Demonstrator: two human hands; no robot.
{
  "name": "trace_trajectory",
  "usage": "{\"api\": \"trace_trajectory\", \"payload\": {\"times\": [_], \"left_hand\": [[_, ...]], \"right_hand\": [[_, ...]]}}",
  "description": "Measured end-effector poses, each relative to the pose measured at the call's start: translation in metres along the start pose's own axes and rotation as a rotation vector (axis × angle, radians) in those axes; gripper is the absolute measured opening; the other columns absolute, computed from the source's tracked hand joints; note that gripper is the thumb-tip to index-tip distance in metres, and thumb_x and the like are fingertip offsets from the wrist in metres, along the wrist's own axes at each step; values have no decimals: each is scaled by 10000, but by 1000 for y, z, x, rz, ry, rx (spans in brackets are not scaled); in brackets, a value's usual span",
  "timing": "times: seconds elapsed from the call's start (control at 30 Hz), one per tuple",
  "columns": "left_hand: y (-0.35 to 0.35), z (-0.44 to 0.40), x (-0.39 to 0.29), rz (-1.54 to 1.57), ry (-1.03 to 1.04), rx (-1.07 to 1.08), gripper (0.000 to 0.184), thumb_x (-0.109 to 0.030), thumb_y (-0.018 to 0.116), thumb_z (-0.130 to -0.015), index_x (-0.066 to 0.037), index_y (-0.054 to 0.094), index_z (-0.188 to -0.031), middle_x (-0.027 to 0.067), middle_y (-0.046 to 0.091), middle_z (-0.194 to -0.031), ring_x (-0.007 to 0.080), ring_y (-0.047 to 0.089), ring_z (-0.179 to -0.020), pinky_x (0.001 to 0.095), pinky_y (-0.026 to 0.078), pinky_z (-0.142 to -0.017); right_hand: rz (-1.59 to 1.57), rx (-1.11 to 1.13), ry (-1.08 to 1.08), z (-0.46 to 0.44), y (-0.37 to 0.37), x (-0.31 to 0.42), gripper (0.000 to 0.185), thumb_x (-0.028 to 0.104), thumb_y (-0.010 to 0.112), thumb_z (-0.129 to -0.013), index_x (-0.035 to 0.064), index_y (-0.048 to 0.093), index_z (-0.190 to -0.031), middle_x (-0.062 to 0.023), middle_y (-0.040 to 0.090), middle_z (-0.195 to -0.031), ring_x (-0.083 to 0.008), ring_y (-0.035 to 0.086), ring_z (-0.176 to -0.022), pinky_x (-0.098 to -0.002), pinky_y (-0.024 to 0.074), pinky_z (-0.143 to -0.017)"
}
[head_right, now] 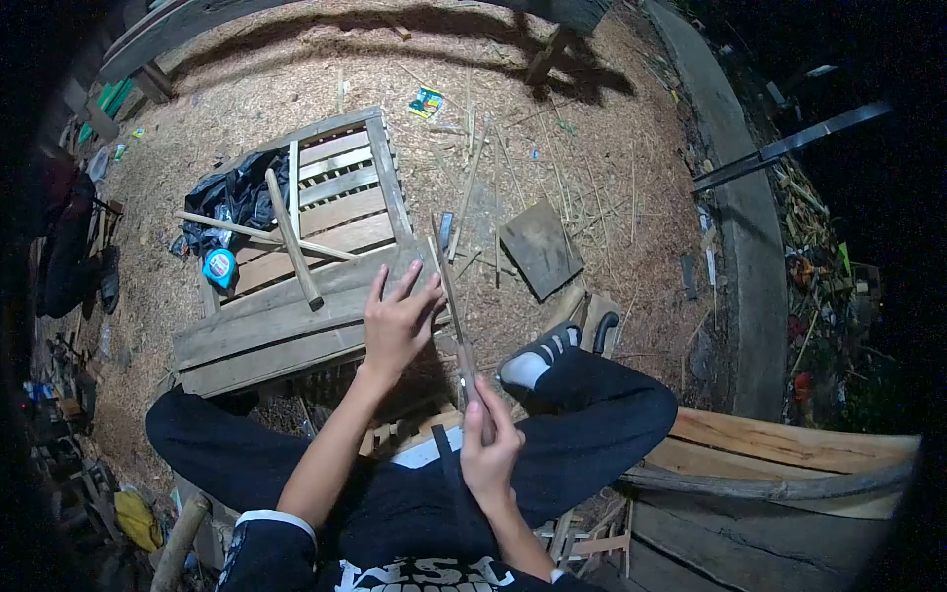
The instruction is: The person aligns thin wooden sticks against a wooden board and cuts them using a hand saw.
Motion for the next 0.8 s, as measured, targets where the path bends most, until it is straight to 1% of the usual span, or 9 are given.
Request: {"api": "trace_trajectory", "payload": {"times": [0.07, 0.17, 0.23, 0.27, 0.37, 0.5, 0.53, 0.63, 0.8], "left_hand": [[-1, 1, -2, -8, 8, 22, 258, -199, 749, -927, -126, 759, -1174, 44, 790, -1161, 252, 611, -1360, 600, 327, -1211], [-4, -1, -2, -33, 28, 19, 250, -206, 753, -929, -126, 764, -1165, 40, 791, -1153, 260, 613, -1357, 606, 328, -1210], [-3, -1, -3, -47, 17, -9, 272, -179, 788, -907, -135, 774, -1175, 34, 788, -1169, 251, 647, -1318, 600, 379, -1176], [-1, 0, -2, -51, 23, -17, 250, -169, 787, -903, -151, 778, -1152, 37, 774, -1221, 250, 649, -1316, 600, 383, -1174], [-2, -1, -1, -28, 20, 14, 183, -204, 760, -919, -149, 760, -1094, 27, 781, -1203, 251, 619, -1355, 606, 333, -1208], [-2, -1, -2, -46, 14, -7, 209, -200, 759, -920, -141, 752, -1120, 17, 790, -1176, 247, 619, -1356, 602, 339, -1202], [-1, 0, -2, -19, 6, -12, 200, -198, 757, -924, -141, 751, -1116, 19, 789, -1180, 248, 622, -1352, 601, 338, -1203], [0, 0, -1, -16, 4, -6, 214, -200, 755, -927, -141, 754, -1133, 20, 790, -1174, 247, 626, -1347, 599, 335, -1206], [-3, -5, -1, -9, 9, -3, 207, -192, 755, -922, -145, 755, -1123, 21, 789, -1178, 239, 608, -1368, 599, 333, -1209]], "right_hand": [[22, -9, -36, -11, 6, 0, 341, 90, 625, -1038, -68, 666, -1337, -222, 723, -1274, -287, 702, -1187, -393, 526, -1033], [-27, -8, -13, -2, 0, -6, 346, 101, 628, -1039, -68, 665, -1339, -221, 730, -1259, -278, 699, -1191, -384, 527, -1028], [-7, 10, -36, -1, -1, -2, 345, 112, 622, -1046, -68, 665, -1337, -220, 721, -1279, -265, 692, -1197, -370, 526, -1025], [-25, 9, -7, -2, 0, -5, 345, 112, 618, -1049, -69, 664, -1339, -219, 717, -1286, -257, 690, -1195, -364, 526, -1022], [-74, 12, 8, -19, 10, 2, 356, 113, 608, -1059, -73, 650, -1359, -206, 714, -1295, -250, 687, -1187, -359, 528, -1015], [-78, -6, -9, -2, 0, -3, 366, 132, 623, -1052, -71, 654, -1355, -201, 716, -1296, -259, 683, -1205, -373, 520, -1039], [-59, -3, -4, 1, -2, -5, 366, 135, 621, -1051, -75, 656, -1348, -212, 712, -1308, -283, 687, -1211, -383, 518, -1047], [-4, 2, -20, -13, 9, -6, 358, 126, 610, -1052, -77, 658, -1343, -216, 714, -1306, -301, 686, -1218, -386, 512, -1055], [-80, 2, 37, -5, 2, -3, 354, 102, 603, -1052, -70, 653, -1358, -220, 685, -1358, -293, 655, -1271, -397, 487, -1093]]}}
Point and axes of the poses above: each hand's wrist, its own z-axis away from the middle knuckle, its own y-axis out of the palm, x = y × z, the point moved 4 cm from there along -z, towards the middle knuckle
